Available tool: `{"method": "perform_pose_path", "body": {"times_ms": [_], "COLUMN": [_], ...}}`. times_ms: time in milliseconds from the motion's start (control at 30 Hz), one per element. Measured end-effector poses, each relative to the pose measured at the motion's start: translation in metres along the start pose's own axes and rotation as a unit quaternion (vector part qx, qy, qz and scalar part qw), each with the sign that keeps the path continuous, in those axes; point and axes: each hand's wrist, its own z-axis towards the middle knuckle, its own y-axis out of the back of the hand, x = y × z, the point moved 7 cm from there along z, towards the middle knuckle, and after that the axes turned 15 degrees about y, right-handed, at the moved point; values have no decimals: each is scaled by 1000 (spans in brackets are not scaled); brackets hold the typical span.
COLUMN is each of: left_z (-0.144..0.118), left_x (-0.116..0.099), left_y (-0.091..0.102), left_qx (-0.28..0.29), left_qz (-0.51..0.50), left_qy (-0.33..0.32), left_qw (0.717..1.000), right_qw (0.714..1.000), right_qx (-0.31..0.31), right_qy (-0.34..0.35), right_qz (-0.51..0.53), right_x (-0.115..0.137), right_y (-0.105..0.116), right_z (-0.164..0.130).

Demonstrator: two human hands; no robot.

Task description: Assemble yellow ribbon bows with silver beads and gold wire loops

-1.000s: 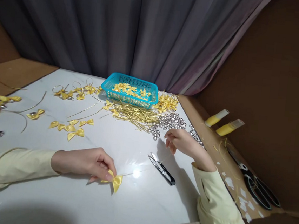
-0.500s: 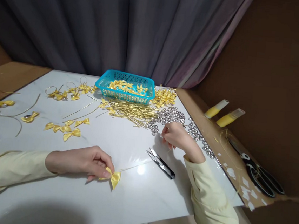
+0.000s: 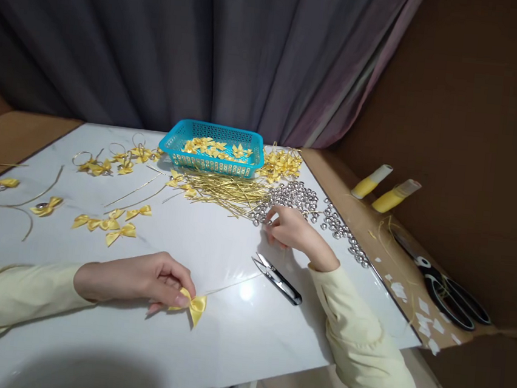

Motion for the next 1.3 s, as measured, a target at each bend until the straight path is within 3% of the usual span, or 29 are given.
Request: {"method": "perform_pose_path", "body": {"times_ms": [167,300,600,1300], "left_z": [1,1,1,1], "left_x": [0,1,1,1], "left_y": [1,2,2,1], "left_qx": [-4,-5,-5,-2], "left_qz": [3,5,4,10], "left_qy": [2,3,3,-1], "left_qw": [1000,1000,1000,1000], "right_qw": [1000,996,983,989], "right_qx": [-4,-49,-128,-48], "right_qy": [25,63,77,56], "right_qz": [-4,-51,-107,-126], "right_x": [4,9,1,-5], "right_y": [-7,-6,31,30], "right_z": [5,12,4,1]}}
